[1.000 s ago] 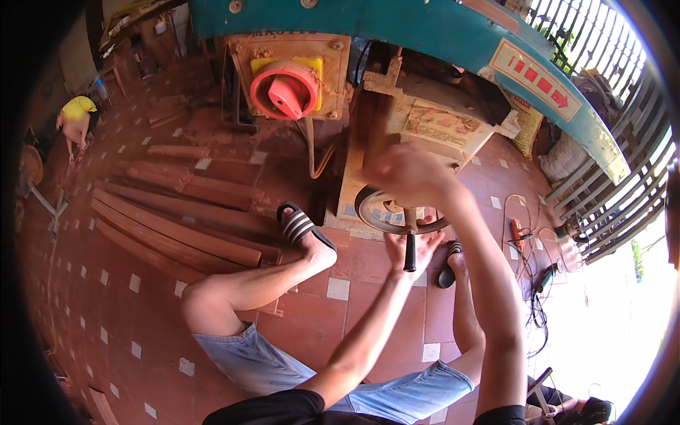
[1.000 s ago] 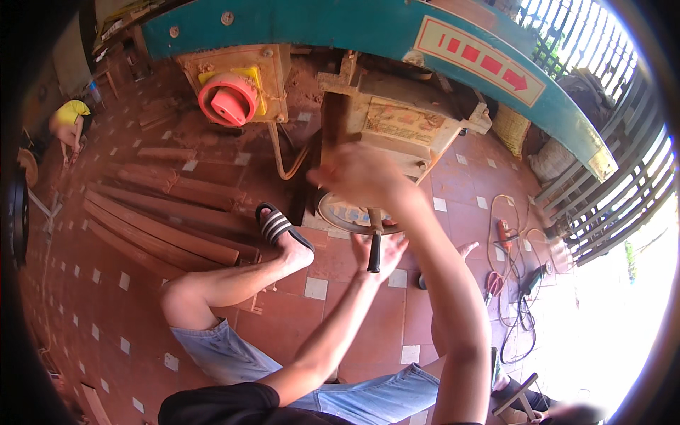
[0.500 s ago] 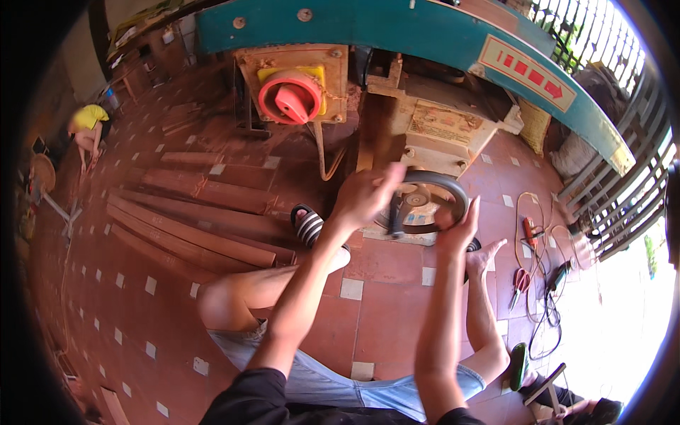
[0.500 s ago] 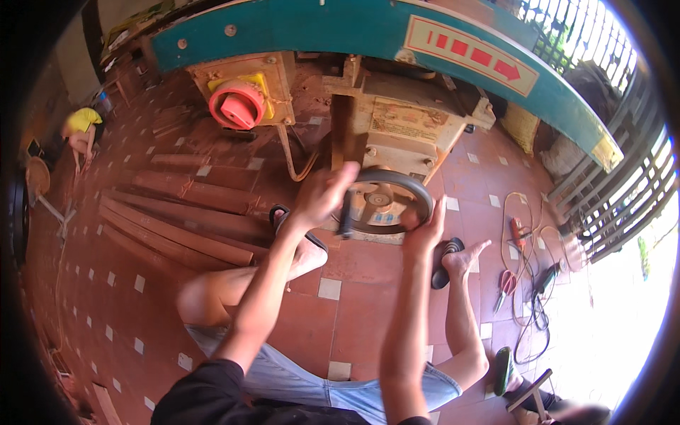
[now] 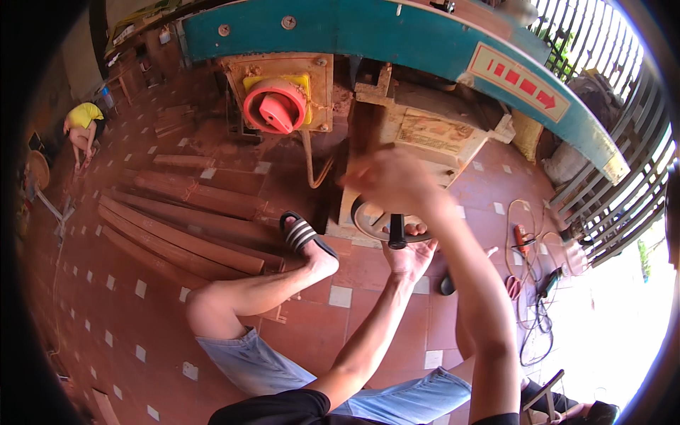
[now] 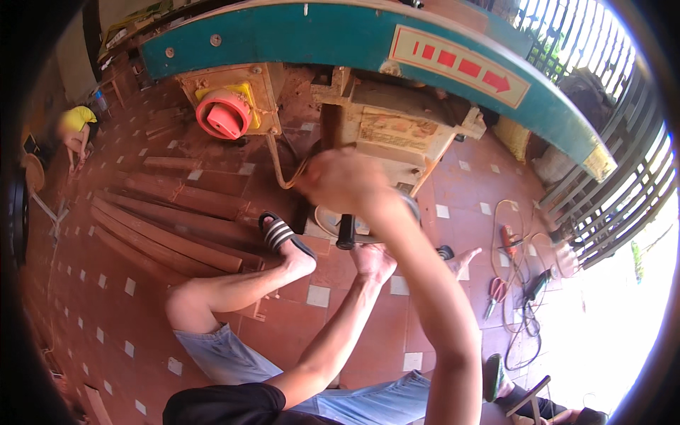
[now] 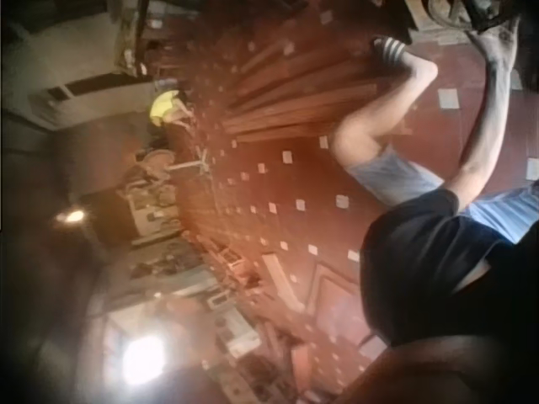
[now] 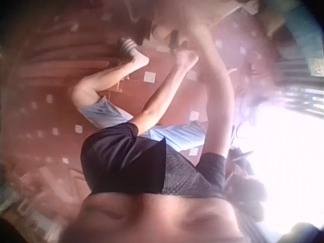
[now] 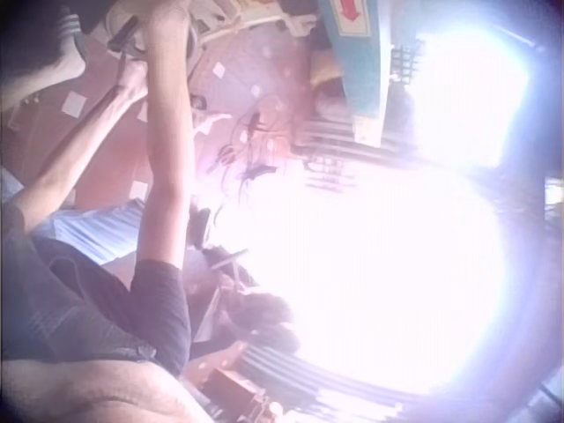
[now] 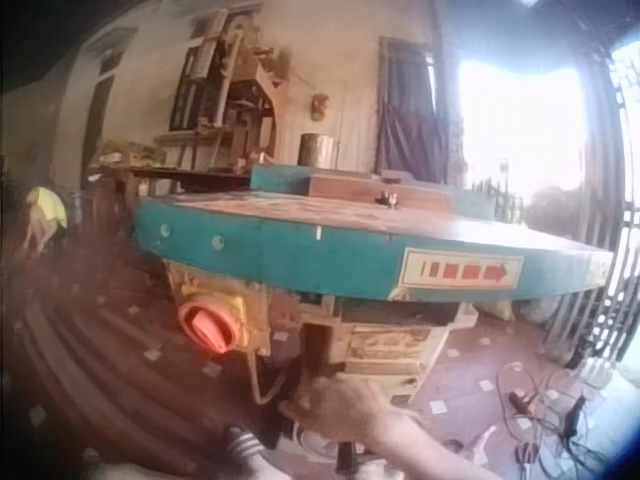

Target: The person sits on the floor and operates a wood planer by turning a handwheel to feed wooden planks through the machine. The person repeatedly feeds planks, adjusts the wheel, and removes processed pieces.

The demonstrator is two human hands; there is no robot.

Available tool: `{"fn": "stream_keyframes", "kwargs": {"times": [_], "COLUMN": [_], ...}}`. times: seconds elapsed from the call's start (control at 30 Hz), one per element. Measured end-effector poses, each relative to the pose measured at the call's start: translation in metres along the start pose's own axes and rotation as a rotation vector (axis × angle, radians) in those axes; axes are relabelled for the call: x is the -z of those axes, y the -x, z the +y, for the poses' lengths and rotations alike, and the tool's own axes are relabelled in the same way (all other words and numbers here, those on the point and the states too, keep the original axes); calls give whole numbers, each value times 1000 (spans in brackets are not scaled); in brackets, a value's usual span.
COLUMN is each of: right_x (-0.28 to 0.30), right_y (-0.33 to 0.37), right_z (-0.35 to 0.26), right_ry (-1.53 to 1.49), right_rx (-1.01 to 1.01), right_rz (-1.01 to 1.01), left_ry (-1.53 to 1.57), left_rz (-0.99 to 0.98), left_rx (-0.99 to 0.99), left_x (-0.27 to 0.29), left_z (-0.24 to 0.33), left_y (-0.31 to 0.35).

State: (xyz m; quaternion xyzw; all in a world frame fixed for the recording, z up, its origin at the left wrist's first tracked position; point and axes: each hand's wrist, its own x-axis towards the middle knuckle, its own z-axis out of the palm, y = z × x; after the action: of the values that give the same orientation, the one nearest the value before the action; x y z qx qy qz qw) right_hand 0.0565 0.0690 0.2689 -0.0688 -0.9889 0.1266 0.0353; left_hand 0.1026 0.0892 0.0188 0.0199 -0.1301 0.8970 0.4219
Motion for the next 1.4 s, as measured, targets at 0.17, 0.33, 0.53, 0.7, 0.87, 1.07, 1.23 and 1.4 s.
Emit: {"fn": "stream_keyframes", "kwargs": {"times": [0.17,0.33,0.53,0.7,0.87,1.07,1.23,1.4], "right_x": [-17,-37,-207,-106,-4,-1,-8,-164], "right_y": [-8,49,53,70,39,-1,27,76], "right_z": [-30,57,127,105,28,-13,20,132], "right_ry": [395,-772,-1965,-1474,-125,262,-163,-2189], "right_rx": [-47,138,374,99,69,-46,23,185], "right_rz": [-155,508,970,694,223,-151,144,697], "left_ry": [-142,-870,-2605,-1221,-572,22,-83,-2106], "left_rz": [53,-36,-324,182,282,156,-134,-7], "left_rx": [-181,-23,-343,-133,123,111,151,-75], "left_x": [-11,-62,-221,-36,28,-25,38,-171], "left_z": [7,146,92,205,55,-25,101,129], "left_y": [-10,-1,-13,-14,21,6,-7,-14]}}
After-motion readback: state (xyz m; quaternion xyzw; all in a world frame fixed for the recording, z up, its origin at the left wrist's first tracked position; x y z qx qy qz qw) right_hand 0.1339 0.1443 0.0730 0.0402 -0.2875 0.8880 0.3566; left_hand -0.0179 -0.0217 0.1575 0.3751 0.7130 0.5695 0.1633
